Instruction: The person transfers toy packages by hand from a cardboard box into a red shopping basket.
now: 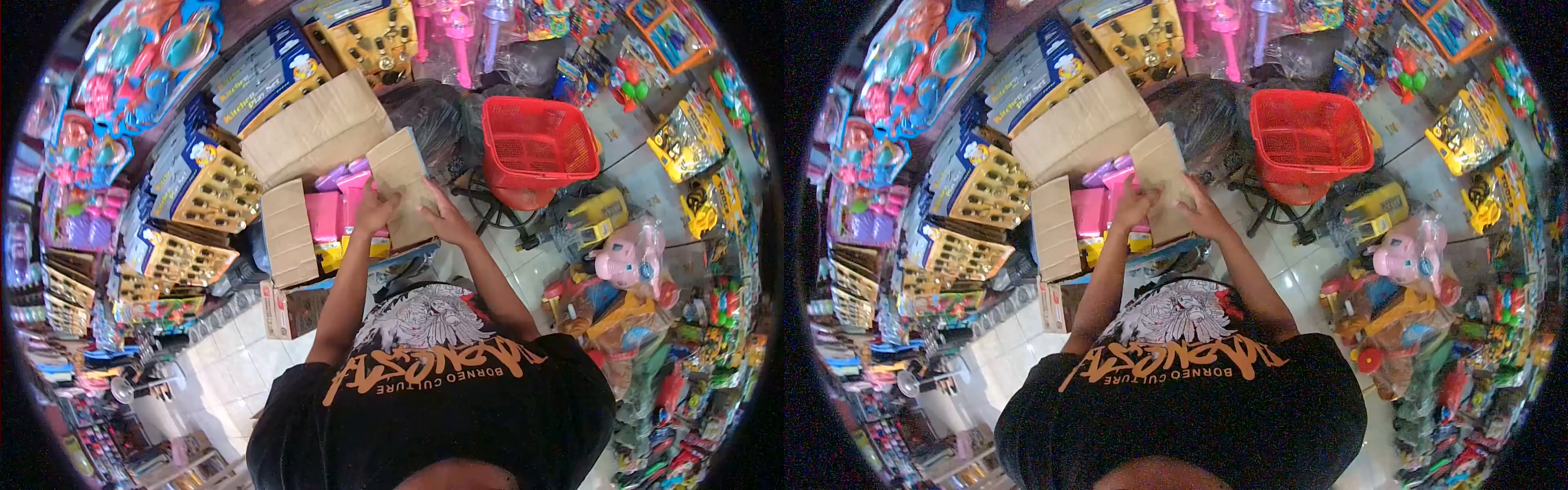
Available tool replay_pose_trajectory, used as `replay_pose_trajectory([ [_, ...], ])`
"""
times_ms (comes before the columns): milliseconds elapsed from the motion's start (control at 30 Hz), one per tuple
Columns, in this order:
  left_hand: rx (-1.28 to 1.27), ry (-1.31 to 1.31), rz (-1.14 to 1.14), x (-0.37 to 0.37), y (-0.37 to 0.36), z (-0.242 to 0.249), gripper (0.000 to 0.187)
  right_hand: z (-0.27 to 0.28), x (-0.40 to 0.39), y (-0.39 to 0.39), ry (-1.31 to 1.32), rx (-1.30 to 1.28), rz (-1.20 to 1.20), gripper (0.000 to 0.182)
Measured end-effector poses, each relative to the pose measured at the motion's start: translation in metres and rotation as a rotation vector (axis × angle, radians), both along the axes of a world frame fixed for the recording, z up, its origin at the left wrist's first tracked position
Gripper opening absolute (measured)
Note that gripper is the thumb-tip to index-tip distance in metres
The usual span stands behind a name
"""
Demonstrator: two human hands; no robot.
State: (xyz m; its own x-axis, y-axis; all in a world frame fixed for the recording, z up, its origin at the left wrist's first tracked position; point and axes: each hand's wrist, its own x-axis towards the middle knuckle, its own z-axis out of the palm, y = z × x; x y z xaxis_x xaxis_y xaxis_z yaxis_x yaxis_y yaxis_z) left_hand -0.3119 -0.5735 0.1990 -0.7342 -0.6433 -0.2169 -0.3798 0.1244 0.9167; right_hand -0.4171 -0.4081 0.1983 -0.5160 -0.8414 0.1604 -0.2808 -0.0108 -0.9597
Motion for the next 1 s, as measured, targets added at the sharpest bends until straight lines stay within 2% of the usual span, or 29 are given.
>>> replay_pose_trajectory([
  [100, 0.033, 0.122, 0.094, 0.007, 0.009, 0.042, 0.070, 0.012, -0.003, 0.019, 0.033, 0.025, 0.096, 0.074],
  [167, -0.116, 0.127, 0.181, 0.011, 0.008, 0.054, 0.067, 0.024, 0.001, 0.034, 0.082, 0.088, 0.096, 0.078],
  [200, -0.015, 0.284, 0.212, 0.010, 0.015, 0.066, 0.064, 0.029, 0.001, 0.040, 0.142, 0.161, 0.102, 0.082],
  [233, -0.016, 0.276, 0.217, 0.009, 0.022, 0.073, 0.064, 0.033, 0.001, 0.045, 0.135, 0.161, 0.108, 0.082],
  [300, 0.128, 0.490, 0.165, 0.004, 0.037, 0.086, 0.064, 0.037, 0.002, 0.051, 0.158, 0.098, 0.086, 0.084],
  [333, 0.059, 0.431, 0.058, 0.001, 0.053, 0.101, 0.065, 0.033, 0.001, 0.051, 0.150, 0.100, 0.095, 0.084],
  [367, 0.061, 0.423, 0.067, -0.003, 0.066, 0.102, 0.065, 0.028, -0.001, 0.050, 0.057, 0.017, 0.087, 0.077],
  [400, 0.095, 0.458, -0.057, -0.007, 0.079, 0.100, 0.062, 0.023, -0.001, 0.050, -0.035, -0.063, 0.078, 0.070],
  [433, 0.129, 0.496, -0.180, -0.009, 0.090, 0.098, 0.059, 0.014, 0.000, 0.053, -0.042, -0.057, 0.087, 0.070],
  [467, 0.132, 0.493, -0.172, -0.008, 0.097, 0.091, 0.059, 0.005, 0.000, 0.055, -0.175, -0.048, 0.056, 0.058],
  [500, 0.107, 0.371, -0.251, -0.006, 0.102, 0.080, 0.054, 0.000, -0.002, 0.056, -0.305, -0.042, 0.020, 0.047],
  [533, 0.081, 0.248, -0.334, -0.006, 0.105, 0.073, 0.049, 0.000, 0.000, 0.058, -0.298, -0.169, -0.035, 0.034],
  [567, 0.083, 0.244, -0.339, -0.005, 0.109, 0.067, 0.049, -0.011, -0.004, 0.062, -0.301, -0.169, -0.041, 0.034],
  [633, -0.243, 0.206, -0.354, -0.004, 0.116, 0.058, 0.043, -0.038, -0.008, 0.073, -0.627, 0.025, 0.049, 0.033],
  [667, -0.274, 0.225, -0.365, -0.004, 0.118, 0.055, 0.044, -0.046, -0.005, 0.077, -0.638, 0.026, 0.038, 0.033],
  [733, -0.323, 0.232, -0.393, -0.007, 0.121, 0.058, 0.043, -0.042, 0.003, 0.082, -1.048, -0.146, -0.097, 0.029],
  [867, -0.411, 0.262, -0.392, -0.008, 0.121, 0.069, 0.039, -0.035, 0.004, 0.095, -1.009, -0.062, -0.077, 0.034],
  [933, -0.431, 0.280, -0.343, -0.004, 0.114, 0.070, 0.037, -0.018, 0.007, 0.098, -1.050, -0.047, -0.251, 0.036],
  [1000, -0.450, 0.295, -0.292, 0.005, 0.103, 0.074, 0.035, -0.039, 0.003, 0.101, -1.054, -0.043, -0.325, 0.037],
])
